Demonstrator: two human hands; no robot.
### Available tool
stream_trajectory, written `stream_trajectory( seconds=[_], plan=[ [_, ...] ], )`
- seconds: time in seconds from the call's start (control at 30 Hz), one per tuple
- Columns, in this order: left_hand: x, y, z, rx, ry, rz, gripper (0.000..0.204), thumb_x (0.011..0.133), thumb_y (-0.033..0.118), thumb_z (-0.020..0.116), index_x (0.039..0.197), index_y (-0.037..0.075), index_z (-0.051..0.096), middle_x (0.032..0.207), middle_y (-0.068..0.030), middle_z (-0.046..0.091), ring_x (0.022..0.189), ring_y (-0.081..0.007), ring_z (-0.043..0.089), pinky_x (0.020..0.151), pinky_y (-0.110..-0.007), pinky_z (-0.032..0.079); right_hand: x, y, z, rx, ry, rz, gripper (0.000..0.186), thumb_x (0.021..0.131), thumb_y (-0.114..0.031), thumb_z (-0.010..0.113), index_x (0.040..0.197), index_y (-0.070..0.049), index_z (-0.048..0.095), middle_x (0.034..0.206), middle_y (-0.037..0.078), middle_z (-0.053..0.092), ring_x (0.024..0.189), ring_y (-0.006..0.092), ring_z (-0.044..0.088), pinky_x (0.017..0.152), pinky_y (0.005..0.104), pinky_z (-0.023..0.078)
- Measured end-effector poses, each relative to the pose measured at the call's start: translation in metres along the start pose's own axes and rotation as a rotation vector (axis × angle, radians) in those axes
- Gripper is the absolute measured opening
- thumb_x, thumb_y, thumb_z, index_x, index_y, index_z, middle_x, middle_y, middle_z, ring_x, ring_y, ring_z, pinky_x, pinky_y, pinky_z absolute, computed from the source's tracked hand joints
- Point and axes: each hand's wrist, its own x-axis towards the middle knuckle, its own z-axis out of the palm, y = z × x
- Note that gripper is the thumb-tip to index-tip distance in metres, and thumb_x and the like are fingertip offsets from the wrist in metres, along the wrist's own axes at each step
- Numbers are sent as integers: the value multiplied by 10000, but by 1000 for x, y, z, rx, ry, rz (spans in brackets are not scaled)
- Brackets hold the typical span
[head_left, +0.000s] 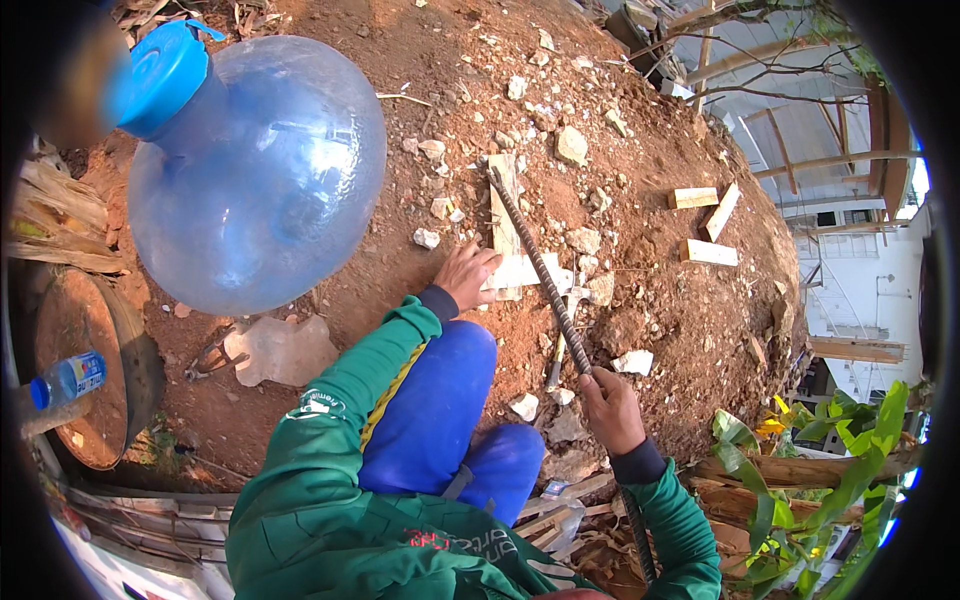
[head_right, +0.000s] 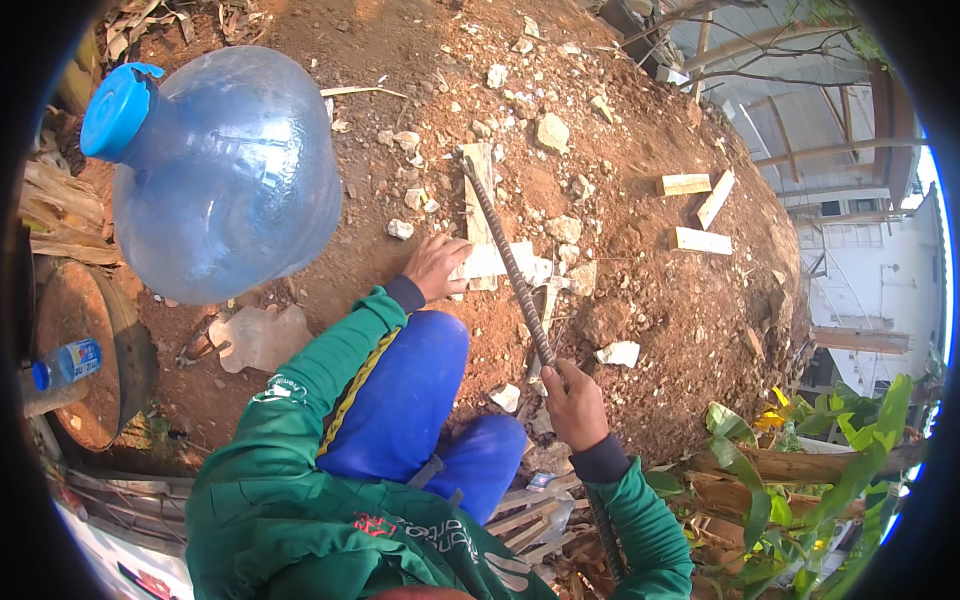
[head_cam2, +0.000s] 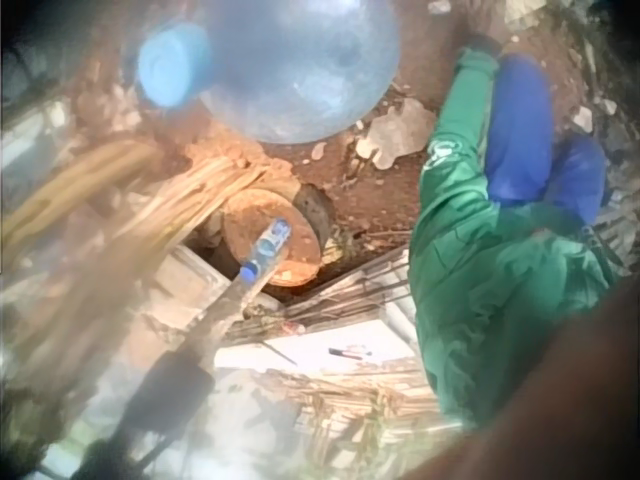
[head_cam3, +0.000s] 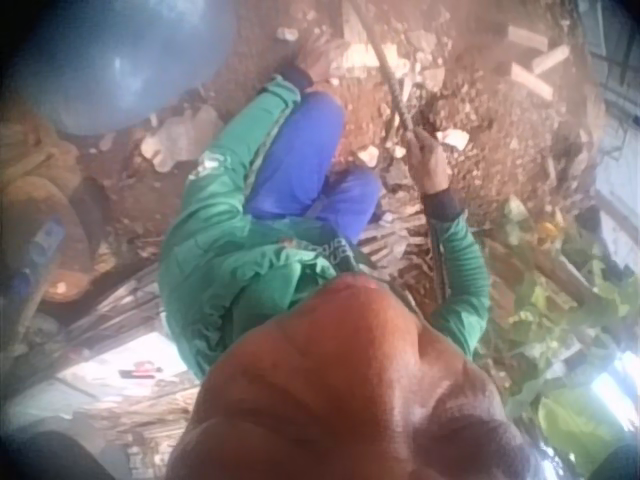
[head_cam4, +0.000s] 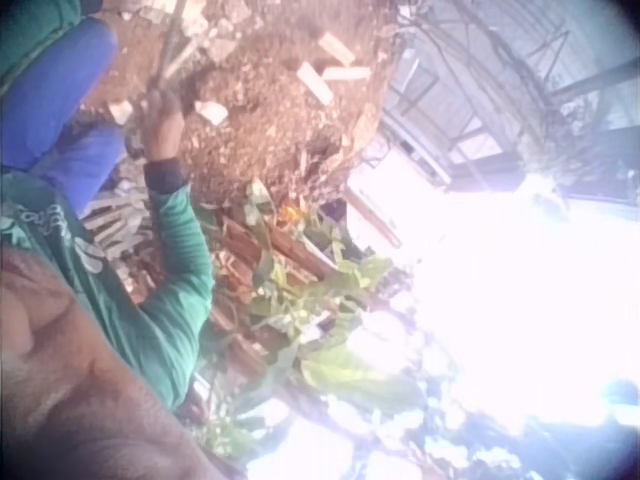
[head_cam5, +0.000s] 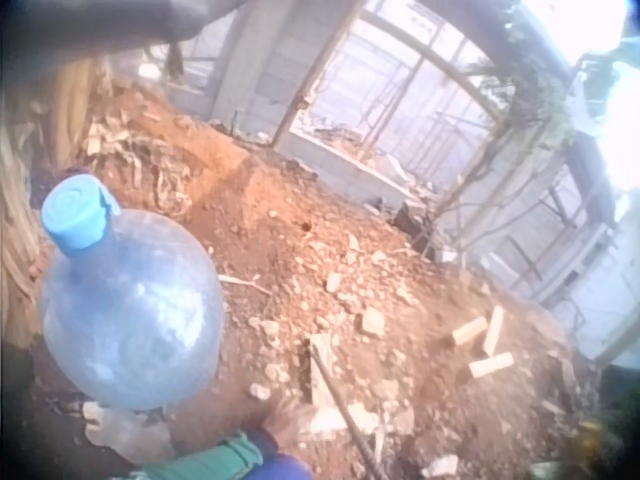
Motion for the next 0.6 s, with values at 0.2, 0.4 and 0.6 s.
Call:
stream_trajectory(
  seconds=[0.2, 0.4, 0.6],
  plan=[
    [-8, -10, -3, -55, -11, 2, 577, 828, 271, 716, 1335, 24, 592, 1370, -157, 572, 1196, -327, 533, 1049, -434, 432, -4, 16, 29, 540, -151, 180, 345, 1051, -317, 540, 961, 6, 624, 596, -17, 494, 536, 62, 458, 470, 261, 341],
    [52, -74, -36, -383, 573, -332, 215, 949, 115, 552, 1097, 8, 665, 1110, -166, 644, 1078, -340, 613, 964, -416, 479, 1, 60, 63, 541, -113, 164, 315, 1052, -302, 536, 1055, -12, 659, 576, -24, 495, 485, 61, 458, 439, 248, 324],
    [177, -131, -45, -360, 406, -512, 270, 887, 154, 667, 1089, -15, 725, 1000, -180, 739, 944, -323, 704, 865, -405, 545, 1, 83, 94, 589, -30, 80, 336, 1060, -304, 529, 1013, 9, 642, 610, -25, 481, 500, 60, 418, 450, 237, 309]
  ],
)
